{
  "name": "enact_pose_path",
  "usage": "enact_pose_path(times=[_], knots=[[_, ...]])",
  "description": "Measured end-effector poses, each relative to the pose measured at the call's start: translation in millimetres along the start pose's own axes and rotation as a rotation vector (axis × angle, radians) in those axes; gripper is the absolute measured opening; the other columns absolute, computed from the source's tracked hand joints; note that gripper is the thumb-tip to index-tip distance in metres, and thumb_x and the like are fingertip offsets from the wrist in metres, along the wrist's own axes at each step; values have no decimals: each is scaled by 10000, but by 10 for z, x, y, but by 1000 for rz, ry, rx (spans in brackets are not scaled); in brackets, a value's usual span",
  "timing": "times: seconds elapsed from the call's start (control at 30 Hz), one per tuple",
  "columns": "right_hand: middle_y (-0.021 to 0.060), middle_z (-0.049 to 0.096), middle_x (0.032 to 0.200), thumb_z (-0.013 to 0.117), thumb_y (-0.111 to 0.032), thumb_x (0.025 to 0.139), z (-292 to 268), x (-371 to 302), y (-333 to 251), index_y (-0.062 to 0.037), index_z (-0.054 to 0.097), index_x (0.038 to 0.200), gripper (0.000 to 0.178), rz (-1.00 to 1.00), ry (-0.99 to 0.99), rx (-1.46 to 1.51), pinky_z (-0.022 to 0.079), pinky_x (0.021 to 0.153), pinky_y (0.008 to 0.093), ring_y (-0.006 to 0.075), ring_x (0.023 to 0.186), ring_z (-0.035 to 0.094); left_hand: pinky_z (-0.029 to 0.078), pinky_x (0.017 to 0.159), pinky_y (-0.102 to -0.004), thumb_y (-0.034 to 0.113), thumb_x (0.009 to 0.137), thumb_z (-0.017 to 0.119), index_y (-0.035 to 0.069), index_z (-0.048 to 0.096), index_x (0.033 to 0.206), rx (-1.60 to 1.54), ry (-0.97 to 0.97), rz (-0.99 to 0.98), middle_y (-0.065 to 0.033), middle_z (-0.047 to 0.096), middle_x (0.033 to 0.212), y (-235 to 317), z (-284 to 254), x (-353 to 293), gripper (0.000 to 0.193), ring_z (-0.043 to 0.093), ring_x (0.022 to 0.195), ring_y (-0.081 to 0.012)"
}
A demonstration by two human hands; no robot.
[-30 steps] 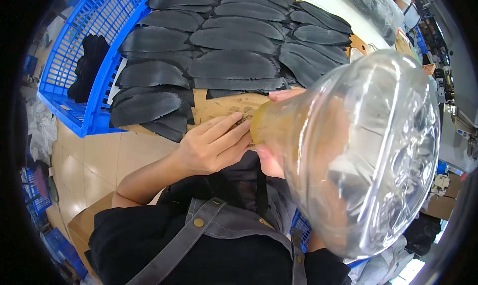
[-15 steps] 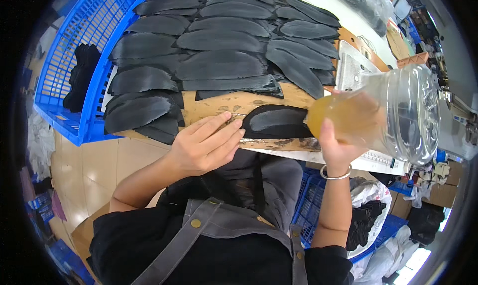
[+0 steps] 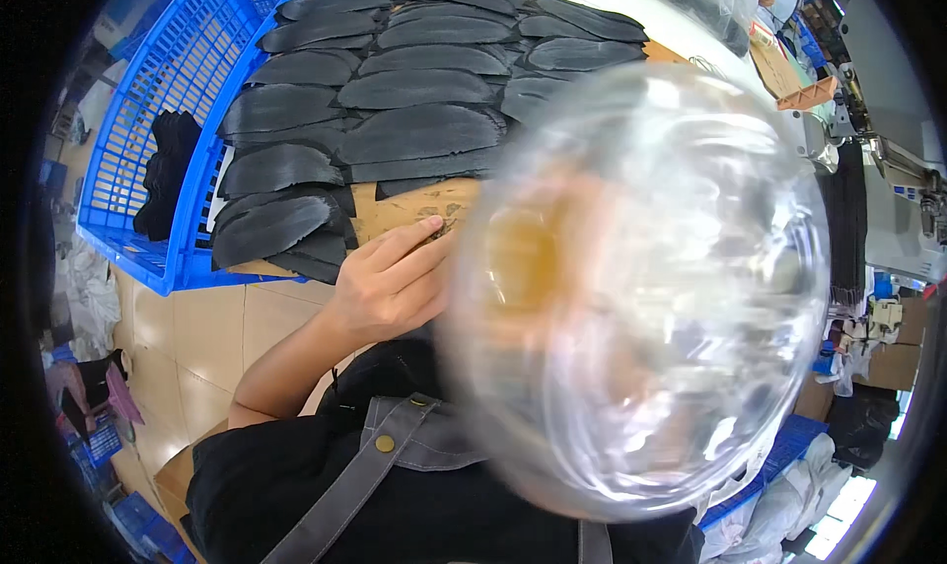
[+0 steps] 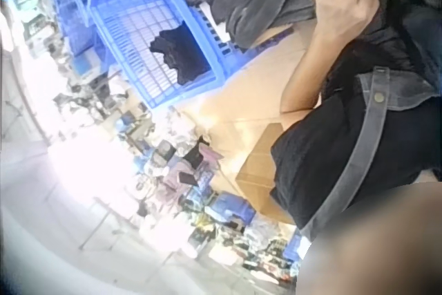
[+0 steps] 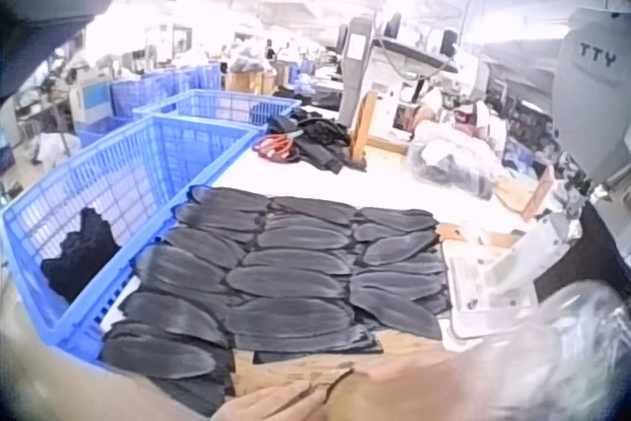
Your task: Applying glue to black shoe components on a workbench in a factory.
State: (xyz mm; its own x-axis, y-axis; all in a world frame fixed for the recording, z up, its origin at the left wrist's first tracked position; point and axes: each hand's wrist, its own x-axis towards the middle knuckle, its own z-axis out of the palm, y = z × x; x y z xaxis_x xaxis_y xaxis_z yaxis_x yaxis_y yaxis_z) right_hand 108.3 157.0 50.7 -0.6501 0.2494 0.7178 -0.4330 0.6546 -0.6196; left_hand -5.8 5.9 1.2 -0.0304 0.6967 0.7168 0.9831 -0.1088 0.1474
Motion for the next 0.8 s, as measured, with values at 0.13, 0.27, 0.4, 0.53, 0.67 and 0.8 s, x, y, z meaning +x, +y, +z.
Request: enact_pose_path(times=[0.13, 0.27, 0.4, 0.53, 0.67, 0.8], knots=[[169, 476, 1004, 732, -289, 644, -17, -66, 110, -27, 257, 1211, 785, 61, -97, -34, 471, 814, 417, 296, 914, 546, 495, 781, -314, 126, 672, 668, 57, 659, 854, -73, 25, -25, -73, 620, 1003, 8, -35, 12, 196, 595, 966, -230], [166, 474, 1005, 726, -307, 645, -64, -102, 61, -3, 291, 1180, 754, 93, -6, 13, 469, 815, 406, 290, 923, 544, 506, 773, -326, 98, 656, 662, 25, 656, 876, -48, -9, -19, -79, 622, 999, -10, -39, 3, 232, 599, 957, -248], [168, 497, 985, 698, -317, 669, -352, -112, 12, 12, 348, 1145, 676, 105, -85, -325, 454, 825, 396, 282, 923, 546, 507, 772, -330, 101, 656, 660, 20, 655, 885, -25, -35, -16, -83, 623, 1000, 0, -22, 0, 243, 597, 963, -251], [185, 528, 1011, 679, -214, 706, -730, -130, 4, 26, 360, 1155, 601, 20, -242, -860, 451, 854, 404, 295, 949, 558, 507, 775, -330, 100, 654, 659, 20, 657, 891, -15, -24, -12, -83, 623, 1003, 4, -11, -4, 250, 597, 961, -250], [188, 551, 1024, 667, -159, 732, -1156, -363, 110, 30, 366, 1187, 577, 157, -3, -757, 452, 874, 410, 312, 973, 568, 512, 767, -327, 90, 655, 655, 30, 661, 895, -33, -17, -15, -76, 624, 1002, 9, -4, 11, 248, 599, 952, -245], [178, 564, 1074, 675, -132, 724, -1303, -383, 54, 0, 347, 1259, 641, 191, 455, -463, 457, 893, 394, 280, 1034, 547, 515, 757, -322, 79, 651, 658, 38, 663, 883, -25, -27, -39, -62, 628, 992, 43, -27, 52, 236, 605, 933, -233]])
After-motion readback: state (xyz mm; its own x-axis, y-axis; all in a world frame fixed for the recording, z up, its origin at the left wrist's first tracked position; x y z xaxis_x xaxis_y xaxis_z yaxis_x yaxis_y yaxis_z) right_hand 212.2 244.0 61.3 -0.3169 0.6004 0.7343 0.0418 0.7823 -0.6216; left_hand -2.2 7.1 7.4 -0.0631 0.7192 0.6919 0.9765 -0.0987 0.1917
